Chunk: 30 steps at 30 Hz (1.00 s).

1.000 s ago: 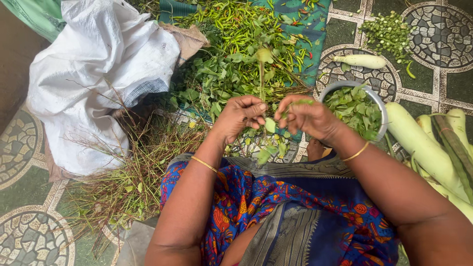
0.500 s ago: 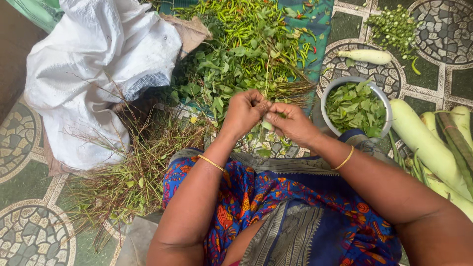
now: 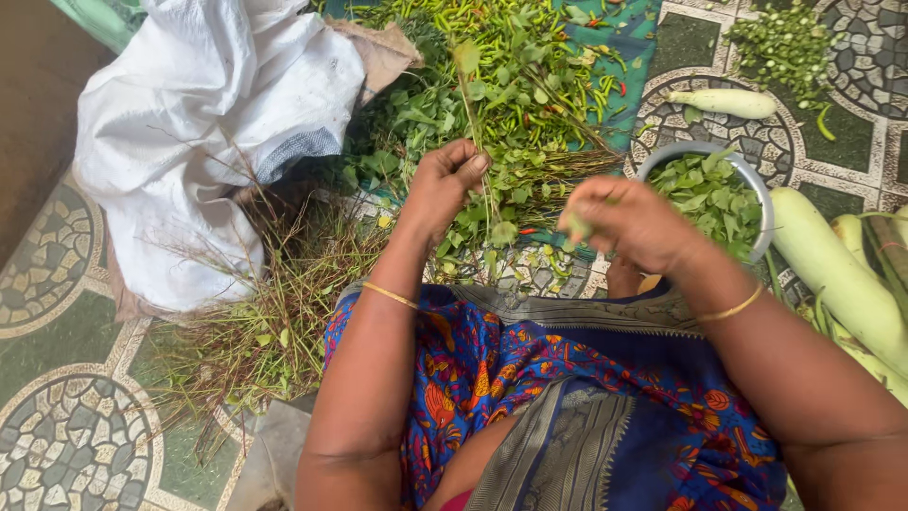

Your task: The person sits on a tiled floor and picks leaves from green vegetable stems by hand. The leaves are placed into a metal bowl while the bare stems are discarded to the side. The person continues this repetitive process for the duration of the clip.

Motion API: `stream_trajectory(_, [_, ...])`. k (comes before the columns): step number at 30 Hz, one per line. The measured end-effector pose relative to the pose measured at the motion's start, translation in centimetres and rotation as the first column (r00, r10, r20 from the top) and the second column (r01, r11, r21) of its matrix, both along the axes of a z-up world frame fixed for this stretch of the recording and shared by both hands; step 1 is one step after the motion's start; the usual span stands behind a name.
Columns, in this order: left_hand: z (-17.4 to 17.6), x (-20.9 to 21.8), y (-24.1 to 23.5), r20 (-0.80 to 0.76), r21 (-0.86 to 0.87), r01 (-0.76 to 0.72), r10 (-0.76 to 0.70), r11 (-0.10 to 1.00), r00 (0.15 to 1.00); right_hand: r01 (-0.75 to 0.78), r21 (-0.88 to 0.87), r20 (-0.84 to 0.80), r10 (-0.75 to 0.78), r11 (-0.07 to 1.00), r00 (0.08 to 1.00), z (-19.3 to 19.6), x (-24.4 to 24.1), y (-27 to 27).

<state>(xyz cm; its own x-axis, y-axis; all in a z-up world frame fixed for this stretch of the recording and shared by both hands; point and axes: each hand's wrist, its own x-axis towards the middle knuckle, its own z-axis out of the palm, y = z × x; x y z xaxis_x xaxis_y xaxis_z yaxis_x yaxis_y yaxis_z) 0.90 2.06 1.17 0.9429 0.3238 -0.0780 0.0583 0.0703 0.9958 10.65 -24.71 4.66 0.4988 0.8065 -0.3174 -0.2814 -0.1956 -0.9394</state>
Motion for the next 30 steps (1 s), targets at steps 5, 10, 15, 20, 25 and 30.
stream_trajectory(5, [0.4, -0.3, -0.7, 0.029, -0.179, 0.167, -0.165, 0.969, 0.986, 0.170, 0.022, -0.170, -0.163, 0.985, 0.972, -0.7, 2.6, -0.5])
stream_trajectory(10, [-0.1, -0.3, -2.0, 0.002, -0.234, 0.256, -0.263, 0.938, 0.965, 0.018, 0.011, -0.182, -0.016, 1.000, 0.983, -4.0, 0.6, 0.8])
stream_trajectory(15, [-1.9, 0.4, -3.6, 0.035, -0.098, 0.244, -0.242, 0.965, 0.970, -0.056, 0.012, 0.060, 0.055, 0.998, 0.997, -6.0, -0.7, 2.3])
stream_trajectory(20, [-1.2, -0.1, -5.2, 0.122, 0.410, 0.149, -0.216, 0.900, 0.969, -0.089, 0.019, 0.440, 0.071, 0.996, 0.895, -7.5, -0.9, 2.7])
stream_trajectory(25, [1.0, -0.4, -6.4, 0.131, 0.687, -0.031, -0.083, 0.726, 0.988, -0.033, 0.062, 0.170, 0.022, 0.998, 0.985, -6.7, -0.5, 2.6])
stream_trajectory(30, [-1.0, 0.8, -6.8, 0.056, 0.766, -0.214, 0.270, 0.606, 0.961, -0.001, 0.158, -0.180, 0.030, 0.987, 0.983, -5.0, -3.5, 2.9])
